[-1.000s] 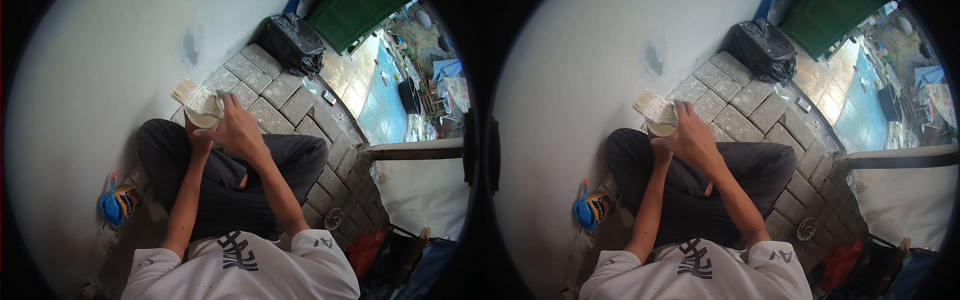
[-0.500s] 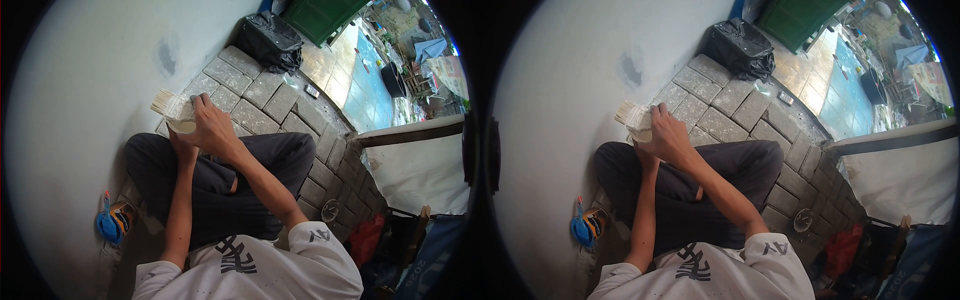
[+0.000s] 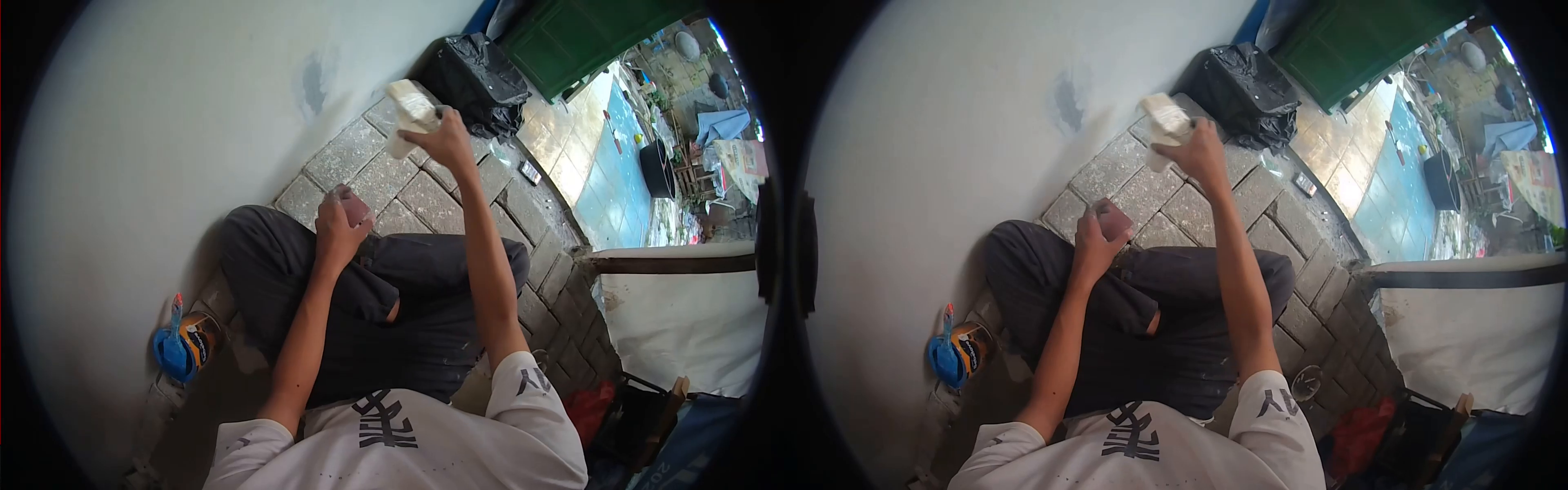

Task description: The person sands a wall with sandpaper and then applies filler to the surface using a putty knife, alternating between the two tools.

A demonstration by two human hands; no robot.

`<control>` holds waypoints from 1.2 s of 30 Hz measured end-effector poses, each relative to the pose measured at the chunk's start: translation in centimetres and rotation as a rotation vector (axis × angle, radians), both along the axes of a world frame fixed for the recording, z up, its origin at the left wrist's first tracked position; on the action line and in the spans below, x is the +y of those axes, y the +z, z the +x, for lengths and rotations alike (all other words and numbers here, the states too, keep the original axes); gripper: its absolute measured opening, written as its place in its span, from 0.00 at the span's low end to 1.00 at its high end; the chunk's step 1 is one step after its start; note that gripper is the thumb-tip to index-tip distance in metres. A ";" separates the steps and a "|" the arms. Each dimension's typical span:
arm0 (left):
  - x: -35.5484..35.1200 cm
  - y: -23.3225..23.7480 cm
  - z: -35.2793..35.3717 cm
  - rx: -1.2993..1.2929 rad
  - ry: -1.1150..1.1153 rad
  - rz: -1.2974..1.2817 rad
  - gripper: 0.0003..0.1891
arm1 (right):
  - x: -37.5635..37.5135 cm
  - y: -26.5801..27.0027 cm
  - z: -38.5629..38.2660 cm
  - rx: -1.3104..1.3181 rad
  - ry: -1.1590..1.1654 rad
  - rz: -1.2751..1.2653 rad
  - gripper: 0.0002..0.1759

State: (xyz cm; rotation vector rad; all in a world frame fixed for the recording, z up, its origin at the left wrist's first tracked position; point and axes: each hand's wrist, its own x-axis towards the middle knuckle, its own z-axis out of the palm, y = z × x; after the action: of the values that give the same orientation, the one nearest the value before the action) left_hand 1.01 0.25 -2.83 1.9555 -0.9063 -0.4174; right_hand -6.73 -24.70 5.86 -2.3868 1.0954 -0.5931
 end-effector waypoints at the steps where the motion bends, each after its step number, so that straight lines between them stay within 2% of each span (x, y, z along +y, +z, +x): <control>1: 0.1 -0.4 -0.2 -0.079 -0.022 0.038 0.40 | -1.9 -1.1 0.1 0.010 -0.047 0.025 0.51; 4: 0.1 -1.2 -0.6 -0.169 -0.061 0.094 0.39 | -7.0 -3.5 0.9 0.059 -0.201 0.084 0.50; 6: -0.1 -1.2 -0.5 -0.190 -0.078 0.108 0.39 | -9.6 -5.1 1.6 0.100 -0.263 0.024 0.51; 8: -0.2 -1.1 -0.7 -0.260 -0.042 0.073 0.35 | -11.6 -5.9 1.8 0.105 -0.246 0.009 0.52; 11: -0.3 -0.9 -0.6 -0.248 -0.050 0.081 0.35 | -14.0 -6.8 2.4 0.103 -0.212 -0.011 0.53; 20: -0.7 -0.1 -0.5 -0.145 -0.110 0.069 0.33 | -17.5 -6.7 2.9 0.089 -0.170 -0.011 0.55; 27: -0.8 0.1 -0.4 -0.125 -0.112 0.085 0.33 | -18.8 -6.9 2.6 0.240 -0.133 0.032 0.62; 33: -0.8 -0.2 -0.5 -0.135 -0.122 0.092 0.33 | -19.9 -6.8 2.6 0.334 -0.123 0.071 0.63; 36: -0.7 -0.1 -0.5 -0.143 -0.105 0.112 0.33 | -20.2 -7.3 2.9 0.298 -0.118 0.066 0.62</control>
State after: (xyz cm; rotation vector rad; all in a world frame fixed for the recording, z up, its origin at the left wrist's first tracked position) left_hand 0.51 -0.48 -2.98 2.0666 -1.1014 -0.4002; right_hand -3.86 -44.87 -1.49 -2.4177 1.3648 -0.2378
